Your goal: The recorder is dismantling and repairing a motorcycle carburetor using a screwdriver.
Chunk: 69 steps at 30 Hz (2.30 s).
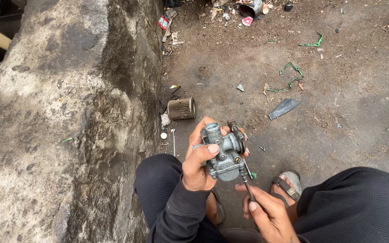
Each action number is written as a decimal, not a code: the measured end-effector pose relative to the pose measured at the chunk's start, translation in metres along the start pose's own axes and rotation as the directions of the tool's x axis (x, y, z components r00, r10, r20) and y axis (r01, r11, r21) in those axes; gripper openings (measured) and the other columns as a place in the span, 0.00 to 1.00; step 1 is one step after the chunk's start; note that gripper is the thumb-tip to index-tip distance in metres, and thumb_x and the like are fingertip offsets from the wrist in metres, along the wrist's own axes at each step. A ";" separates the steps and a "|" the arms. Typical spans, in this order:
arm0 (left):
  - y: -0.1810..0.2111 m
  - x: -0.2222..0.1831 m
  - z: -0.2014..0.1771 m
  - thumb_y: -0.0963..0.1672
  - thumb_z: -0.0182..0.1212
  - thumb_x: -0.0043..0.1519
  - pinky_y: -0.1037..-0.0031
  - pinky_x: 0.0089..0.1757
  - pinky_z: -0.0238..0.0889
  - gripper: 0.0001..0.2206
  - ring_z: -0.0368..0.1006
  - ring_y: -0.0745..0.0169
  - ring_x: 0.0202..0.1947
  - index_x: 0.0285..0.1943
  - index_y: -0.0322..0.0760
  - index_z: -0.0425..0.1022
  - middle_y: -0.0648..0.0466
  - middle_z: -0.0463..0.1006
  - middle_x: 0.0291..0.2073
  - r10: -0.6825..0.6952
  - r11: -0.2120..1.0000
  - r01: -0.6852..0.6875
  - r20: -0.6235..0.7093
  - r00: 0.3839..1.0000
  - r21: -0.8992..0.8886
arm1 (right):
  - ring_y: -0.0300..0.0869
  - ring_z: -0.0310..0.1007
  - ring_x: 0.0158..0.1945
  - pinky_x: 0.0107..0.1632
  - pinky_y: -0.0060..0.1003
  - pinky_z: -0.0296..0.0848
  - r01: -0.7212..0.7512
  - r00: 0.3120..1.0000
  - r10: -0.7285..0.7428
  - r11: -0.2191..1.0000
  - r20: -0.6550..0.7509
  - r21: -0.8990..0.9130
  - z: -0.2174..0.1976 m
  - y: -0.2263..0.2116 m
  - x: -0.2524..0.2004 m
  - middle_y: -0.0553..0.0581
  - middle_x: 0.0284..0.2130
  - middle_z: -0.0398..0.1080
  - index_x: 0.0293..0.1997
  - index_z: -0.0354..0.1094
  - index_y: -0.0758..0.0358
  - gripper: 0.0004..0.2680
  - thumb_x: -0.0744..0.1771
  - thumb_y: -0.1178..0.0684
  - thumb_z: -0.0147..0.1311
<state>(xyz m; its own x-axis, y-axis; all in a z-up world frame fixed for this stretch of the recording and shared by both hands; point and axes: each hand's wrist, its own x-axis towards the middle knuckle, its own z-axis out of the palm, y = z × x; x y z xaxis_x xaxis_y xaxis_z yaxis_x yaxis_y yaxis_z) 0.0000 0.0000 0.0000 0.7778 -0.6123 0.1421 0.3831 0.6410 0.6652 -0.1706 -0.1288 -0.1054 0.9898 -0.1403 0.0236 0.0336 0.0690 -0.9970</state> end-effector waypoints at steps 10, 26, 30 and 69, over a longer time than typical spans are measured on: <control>0.002 -0.003 0.003 0.43 0.59 0.55 0.54 0.47 0.75 0.16 0.77 0.41 0.43 0.48 0.32 0.64 0.31 0.74 0.47 -0.010 0.999 0.009 -0.006 1.000 -0.045 | 0.40 0.77 0.34 0.41 0.32 0.76 -0.007 0.992 0.009 1.000 -0.129 0.019 0.005 0.004 -0.004 0.59 0.30 0.76 0.52 0.76 0.77 0.11 0.67 0.61 0.56; -0.007 -0.006 0.000 0.42 0.60 0.56 0.53 0.47 0.76 0.16 0.78 0.42 0.44 0.50 0.30 0.63 0.36 0.73 0.48 -0.045 0.999 0.045 0.015 0.999 0.012 | 0.44 0.73 0.45 0.50 0.39 0.72 -0.117 0.979 0.172 0.915 -0.111 0.385 -0.009 -0.003 -0.004 0.62 0.40 0.74 0.45 0.77 0.75 0.08 0.65 0.62 0.58; -0.006 -0.007 0.003 0.43 0.59 0.56 0.52 0.48 0.77 0.16 0.79 0.41 0.44 0.50 0.29 0.63 0.34 0.73 0.49 -0.043 0.998 0.042 0.016 0.999 0.038 | 0.43 0.71 0.47 0.51 0.38 0.69 -0.151 0.978 0.197 0.894 -0.068 0.422 -0.009 -0.014 -0.003 0.61 0.42 0.73 0.43 0.78 0.75 0.07 0.65 0.62 0.60; -0.026 -0.009 0.005 0.42 0.59 0.56 0.53 0.48 0.75 0.17 0.78 0.40 0.44 0.51 0.31 0.63 0.31 0.73 0.50 -0.163 0.986 0.163 0.030 0.986 -0.026 | 0.33 0.68 0.26 0.27 0.28 0.66 -0.028 0.985 -0.005 0.982 -0.175 -0.186 0.007 -0.069 -0.001 0.53 0.25 0.71 0.49 0.76 0.73 0.09 0.68 0.58 0.53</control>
<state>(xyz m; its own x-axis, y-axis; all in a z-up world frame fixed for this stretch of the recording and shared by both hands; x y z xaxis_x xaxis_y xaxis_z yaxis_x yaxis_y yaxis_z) -0.0191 -0.0137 -0.0152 0.6896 -0.7222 0.0543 0.5180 0.5442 0.6599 -0.1726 -0.1261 -0.0365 0.9502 -0.3112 0.0155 -0.0205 -0.1122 -0.9935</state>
